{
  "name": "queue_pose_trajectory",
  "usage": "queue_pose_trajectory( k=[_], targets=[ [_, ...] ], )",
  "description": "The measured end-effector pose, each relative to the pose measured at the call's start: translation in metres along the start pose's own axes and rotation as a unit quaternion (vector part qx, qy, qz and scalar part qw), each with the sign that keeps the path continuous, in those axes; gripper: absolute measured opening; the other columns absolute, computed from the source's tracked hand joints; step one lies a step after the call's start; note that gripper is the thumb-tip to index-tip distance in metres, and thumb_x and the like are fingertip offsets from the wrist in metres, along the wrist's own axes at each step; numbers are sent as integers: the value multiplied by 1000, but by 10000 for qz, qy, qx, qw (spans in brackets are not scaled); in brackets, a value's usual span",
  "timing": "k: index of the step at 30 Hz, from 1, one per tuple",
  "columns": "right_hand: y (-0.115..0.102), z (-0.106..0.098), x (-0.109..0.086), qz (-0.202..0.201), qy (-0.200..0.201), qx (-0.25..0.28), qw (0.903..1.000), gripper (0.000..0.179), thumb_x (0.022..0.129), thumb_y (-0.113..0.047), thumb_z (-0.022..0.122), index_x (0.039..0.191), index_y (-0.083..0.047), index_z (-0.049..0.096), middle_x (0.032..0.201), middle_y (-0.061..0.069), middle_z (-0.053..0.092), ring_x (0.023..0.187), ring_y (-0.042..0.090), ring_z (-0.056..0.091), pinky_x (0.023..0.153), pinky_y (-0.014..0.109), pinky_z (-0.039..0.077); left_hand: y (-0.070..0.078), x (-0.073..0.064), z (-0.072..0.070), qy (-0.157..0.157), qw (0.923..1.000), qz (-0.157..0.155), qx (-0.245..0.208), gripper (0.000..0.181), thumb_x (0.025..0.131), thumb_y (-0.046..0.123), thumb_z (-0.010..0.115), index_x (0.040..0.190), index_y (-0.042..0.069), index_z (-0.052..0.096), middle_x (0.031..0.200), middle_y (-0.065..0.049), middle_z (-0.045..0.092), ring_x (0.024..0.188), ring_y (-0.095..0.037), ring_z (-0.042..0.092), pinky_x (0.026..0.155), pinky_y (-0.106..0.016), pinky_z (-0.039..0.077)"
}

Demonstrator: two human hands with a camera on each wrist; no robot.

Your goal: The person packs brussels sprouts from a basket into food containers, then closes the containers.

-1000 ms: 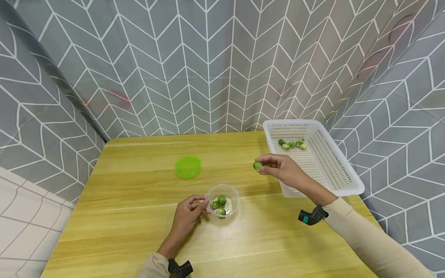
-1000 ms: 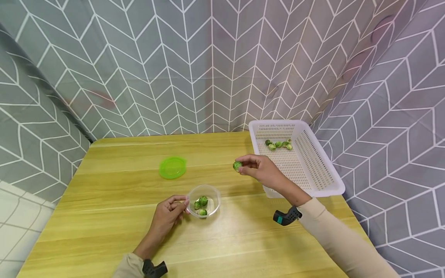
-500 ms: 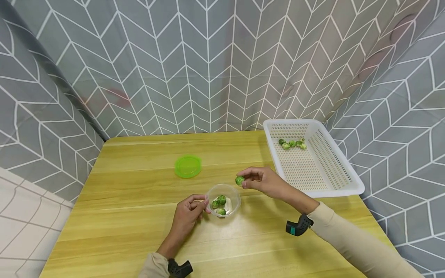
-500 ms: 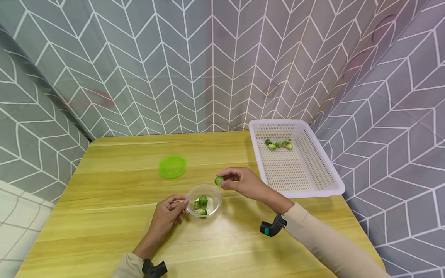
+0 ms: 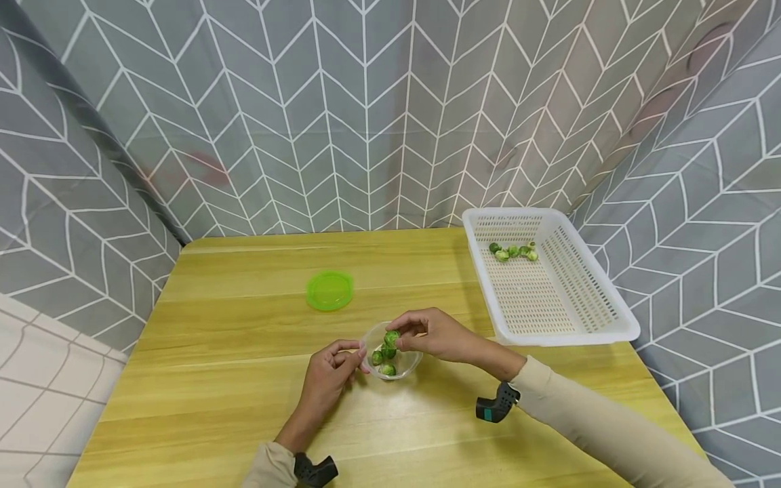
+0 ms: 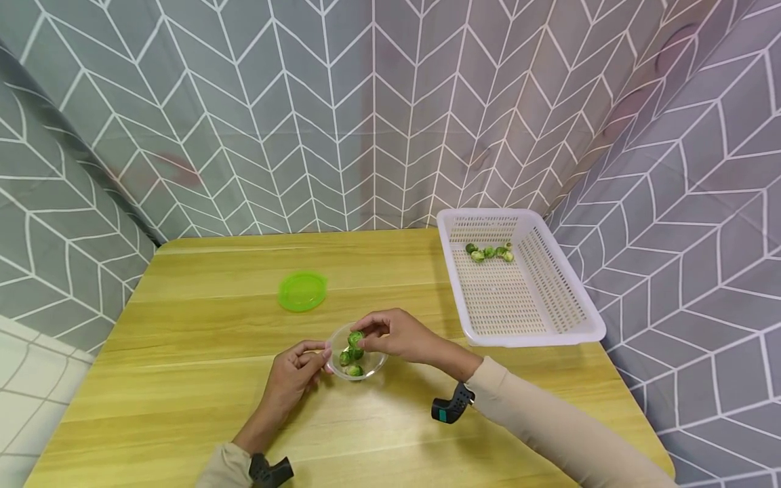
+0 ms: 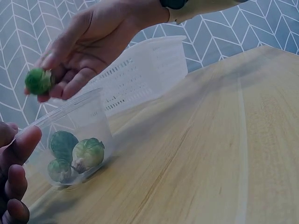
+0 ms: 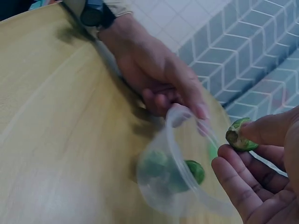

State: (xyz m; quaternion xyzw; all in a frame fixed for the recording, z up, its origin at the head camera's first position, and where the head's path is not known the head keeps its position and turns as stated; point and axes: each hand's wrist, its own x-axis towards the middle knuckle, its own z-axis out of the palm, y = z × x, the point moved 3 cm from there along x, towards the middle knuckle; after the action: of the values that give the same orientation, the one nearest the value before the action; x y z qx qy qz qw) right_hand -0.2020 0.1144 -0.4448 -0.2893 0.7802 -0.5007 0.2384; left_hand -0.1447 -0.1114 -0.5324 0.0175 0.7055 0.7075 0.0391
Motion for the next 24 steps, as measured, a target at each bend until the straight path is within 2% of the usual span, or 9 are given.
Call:
queue_pose_trajectory(
  k=[7, 14, 24],
  targets=[
    [2, 21, 10, 107, -44, -674, 9977, 24, 95, -11, 71, 119, -10, 71, 105, -1, 73, 94, 16, 69, 80, 29, 55, -1, 0, 0, 74, 10000, -47, -12, 29, 94, 32, 73, 112, 9, 72, 75, -16, 73, 56, -16, 53, 53, -25, 44],
    [-2, 35, 16, -36, -77, -1276, 9918, 22, 93, -8, 73, 114, -10, 72, 103, -1, 74, 91, 10, 69, 78, 22, 55, 0, 0, -1, 102, 9999, -93, -58, 27, 93, 33, 74, 112, 13, 72, 76, -14, 73, 57, -13, 53, 52, -23, 42],
    [-3, 39, 16, -87, -206, -1372, 9903, 24, 93, -7, 72, 117, -6, 70, 105, 3, 73, 89, 6, 70, 78, 19, 55, -1, 1, 0, 79, 9998, -105, -126, 28, 92, 33, 75, 110, 12, 73, 75, -16, 73, 56, -14, 52, 50, -22, 41]
  ],
)
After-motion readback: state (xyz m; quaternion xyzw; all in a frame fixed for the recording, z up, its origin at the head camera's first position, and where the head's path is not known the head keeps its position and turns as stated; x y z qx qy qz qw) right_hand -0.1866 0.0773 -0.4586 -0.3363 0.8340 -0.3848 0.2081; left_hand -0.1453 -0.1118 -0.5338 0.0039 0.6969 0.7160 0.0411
